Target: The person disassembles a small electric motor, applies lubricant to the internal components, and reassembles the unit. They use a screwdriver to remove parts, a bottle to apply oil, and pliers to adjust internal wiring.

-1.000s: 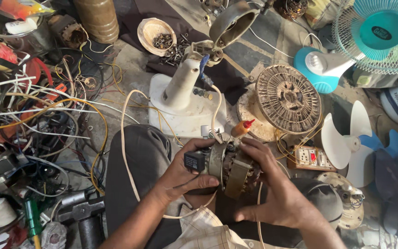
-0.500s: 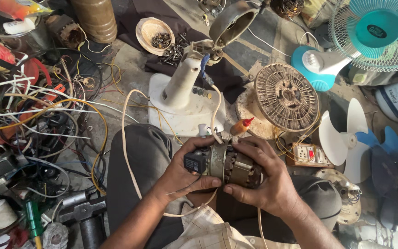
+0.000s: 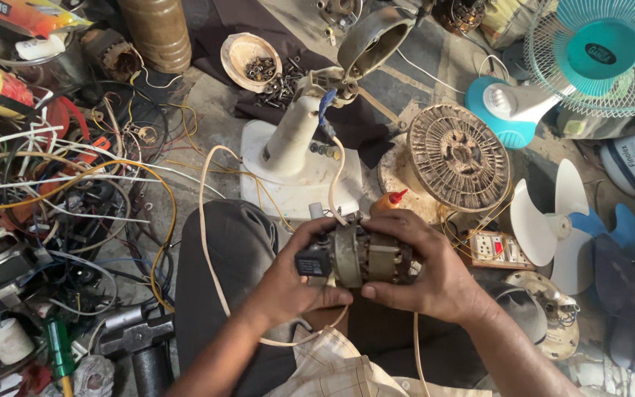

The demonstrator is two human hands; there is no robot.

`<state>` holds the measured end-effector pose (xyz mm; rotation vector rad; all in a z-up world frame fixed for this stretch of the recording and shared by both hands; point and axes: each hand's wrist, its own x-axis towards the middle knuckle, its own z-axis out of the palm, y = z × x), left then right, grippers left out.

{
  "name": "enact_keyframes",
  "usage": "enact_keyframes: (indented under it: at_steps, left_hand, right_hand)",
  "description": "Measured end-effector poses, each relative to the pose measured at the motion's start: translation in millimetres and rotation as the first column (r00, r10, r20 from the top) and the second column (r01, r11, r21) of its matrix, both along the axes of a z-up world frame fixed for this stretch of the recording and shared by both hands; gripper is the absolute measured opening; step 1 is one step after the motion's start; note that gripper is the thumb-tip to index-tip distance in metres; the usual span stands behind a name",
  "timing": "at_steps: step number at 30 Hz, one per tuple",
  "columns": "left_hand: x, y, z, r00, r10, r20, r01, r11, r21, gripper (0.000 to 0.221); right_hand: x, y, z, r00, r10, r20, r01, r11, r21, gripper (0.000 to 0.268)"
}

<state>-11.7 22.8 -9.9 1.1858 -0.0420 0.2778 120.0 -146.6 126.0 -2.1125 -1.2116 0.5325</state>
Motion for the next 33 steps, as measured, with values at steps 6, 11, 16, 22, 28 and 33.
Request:
enact_keyframes:
  at_steps: [6,11,16,22,28,33]
  left_hand:
    - [-7.0,43.6,7.3,0.947,-0.321,-0.007,0.304,0.906,-0.295,0.077]
    - [24.3,11.9,7.8,0.983,0.108,-0.146,-0.068,0.965,0.253,0.046]
    - [27.8,3.4,3.5,0.996,0.082,-0.019,-0.081,0.996,0.038,0.048]
    - [36.1,-4.5,-9.6,0.992,0.126,-0.031,-0.13,0.966,-0.226,0.04]
    - [43.5,-13.8,-13.8,0.928,0.369,-0.054,-0.372,0.925,-0.082,0.028]
    - [48.6,-9.1,-13.7,0.91,0.394,-0.126,-0.411,0.894,-0.176,0.023]
  right_hand:
    - [-11.1,-0.9,-9.3,0.994,-0.11,-0.029,0.112,0.989,0.092,0.102]
    - [-17.5,9.4,-12.5,0.948,-0.085,0.308,0.047,0.991,0.127,0.107]
    - [-13.6,6.3,-6.4,0.95,-0.074,0.304,0.054,0.996,0.074,0.114]
    - [-14.1,8.4,-8.3,0.941,-0.063,0.333,0.054,0.998,0.037,0.113]
    - [-8.8,12.6,-17.7,0.945,-0.055,0.321,0.069,0.997,-0.03,0.111]
    - [0.6,17.2,-16.2,0.97,0.023,0.244,-0.012,0.999,-0.043,0.111]
